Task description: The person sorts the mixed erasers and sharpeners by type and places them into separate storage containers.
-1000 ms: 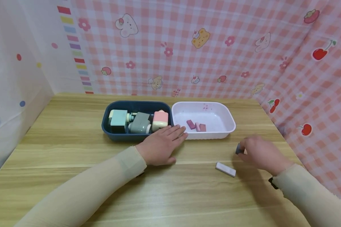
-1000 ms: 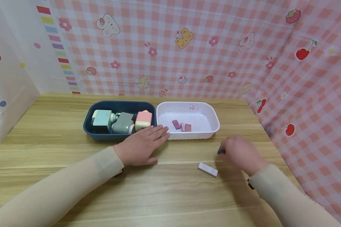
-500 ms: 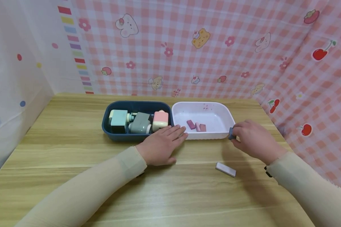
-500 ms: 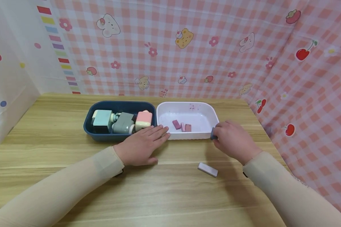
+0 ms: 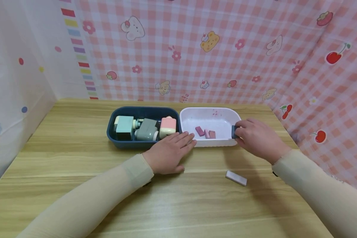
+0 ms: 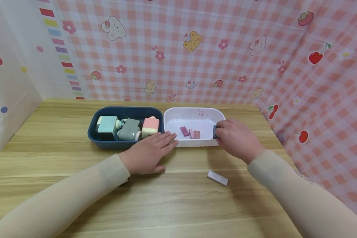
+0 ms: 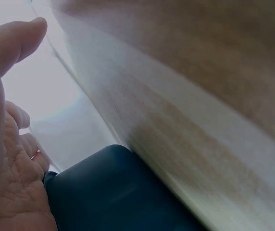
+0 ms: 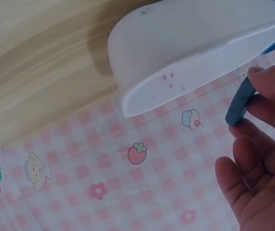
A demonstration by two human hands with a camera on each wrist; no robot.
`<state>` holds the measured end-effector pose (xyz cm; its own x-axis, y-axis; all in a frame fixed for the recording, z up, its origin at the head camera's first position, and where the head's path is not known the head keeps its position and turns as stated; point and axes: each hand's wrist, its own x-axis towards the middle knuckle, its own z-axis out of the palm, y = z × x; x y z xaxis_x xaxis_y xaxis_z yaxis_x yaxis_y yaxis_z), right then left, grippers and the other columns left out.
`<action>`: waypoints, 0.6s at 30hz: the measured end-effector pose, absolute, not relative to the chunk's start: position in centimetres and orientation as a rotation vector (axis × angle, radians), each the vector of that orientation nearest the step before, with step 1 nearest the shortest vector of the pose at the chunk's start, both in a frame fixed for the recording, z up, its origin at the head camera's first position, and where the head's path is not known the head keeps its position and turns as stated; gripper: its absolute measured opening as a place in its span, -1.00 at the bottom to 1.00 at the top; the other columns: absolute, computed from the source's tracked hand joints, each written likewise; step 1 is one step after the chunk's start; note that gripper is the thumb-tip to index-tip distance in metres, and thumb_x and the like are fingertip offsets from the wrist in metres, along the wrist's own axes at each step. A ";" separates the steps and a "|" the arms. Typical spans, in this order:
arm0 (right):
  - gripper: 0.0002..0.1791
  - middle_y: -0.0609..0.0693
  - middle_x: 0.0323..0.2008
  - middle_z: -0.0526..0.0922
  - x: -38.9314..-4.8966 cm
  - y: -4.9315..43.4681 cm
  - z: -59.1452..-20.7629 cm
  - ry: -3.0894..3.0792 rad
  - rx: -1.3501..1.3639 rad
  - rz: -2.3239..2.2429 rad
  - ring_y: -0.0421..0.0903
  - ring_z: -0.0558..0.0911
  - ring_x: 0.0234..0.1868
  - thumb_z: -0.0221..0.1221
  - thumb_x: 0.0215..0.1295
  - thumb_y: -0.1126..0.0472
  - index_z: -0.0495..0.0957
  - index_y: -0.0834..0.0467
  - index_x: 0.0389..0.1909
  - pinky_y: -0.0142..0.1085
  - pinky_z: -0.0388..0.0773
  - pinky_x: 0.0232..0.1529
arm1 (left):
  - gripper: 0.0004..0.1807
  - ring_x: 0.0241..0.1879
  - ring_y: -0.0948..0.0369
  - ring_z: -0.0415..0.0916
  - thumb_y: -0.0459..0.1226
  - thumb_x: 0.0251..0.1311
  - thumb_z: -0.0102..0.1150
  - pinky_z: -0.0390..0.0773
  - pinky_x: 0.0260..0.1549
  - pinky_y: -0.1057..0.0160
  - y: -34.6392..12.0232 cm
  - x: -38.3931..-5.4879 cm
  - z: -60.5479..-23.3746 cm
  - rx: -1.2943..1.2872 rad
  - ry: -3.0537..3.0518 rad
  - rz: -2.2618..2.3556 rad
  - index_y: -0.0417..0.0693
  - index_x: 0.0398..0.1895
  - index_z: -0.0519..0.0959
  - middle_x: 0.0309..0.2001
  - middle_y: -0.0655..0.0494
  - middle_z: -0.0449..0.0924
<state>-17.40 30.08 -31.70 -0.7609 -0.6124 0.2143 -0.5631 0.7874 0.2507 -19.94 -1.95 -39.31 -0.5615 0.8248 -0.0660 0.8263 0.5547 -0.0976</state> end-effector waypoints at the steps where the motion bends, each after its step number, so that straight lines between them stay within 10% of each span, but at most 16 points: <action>1: -0.85 0.15 -0.16 0.77 -17.5 30.0 -31.7 -2.690 0.914 -0.245 0.11 0.66 -0.18 0.54 0.12 0.28 0.73 0.18 -0.43 -0.03 0.73 -0.09 | 0.03 0.74 0.07 -0.21 0.25 0.39 0.17 -0.13 0.70 0.08 -2.0 -19.9 -39.3 1.466 2.759 -0.183 0.06 0.74 -0.02 0.75 0.06 -0.15; 18: -0.87 0.12 -0.20 0.74 -20.0 29.1 -31.3 -2.648 1.002 -0.346 0.06 0.56 -0.30 0.50 0.19 0.26 0.73 0.19 -0.43 -0.11 0.66 -0.21 | 0.03 0.73 0.07 -0.17 0.25 0.37 0.19 -0.10 0.70 0.07 -2.0 -19.9 -39.3 1.478 2.767 -0.185 0.06 0.74 0.00 0.74 0.05 -0.12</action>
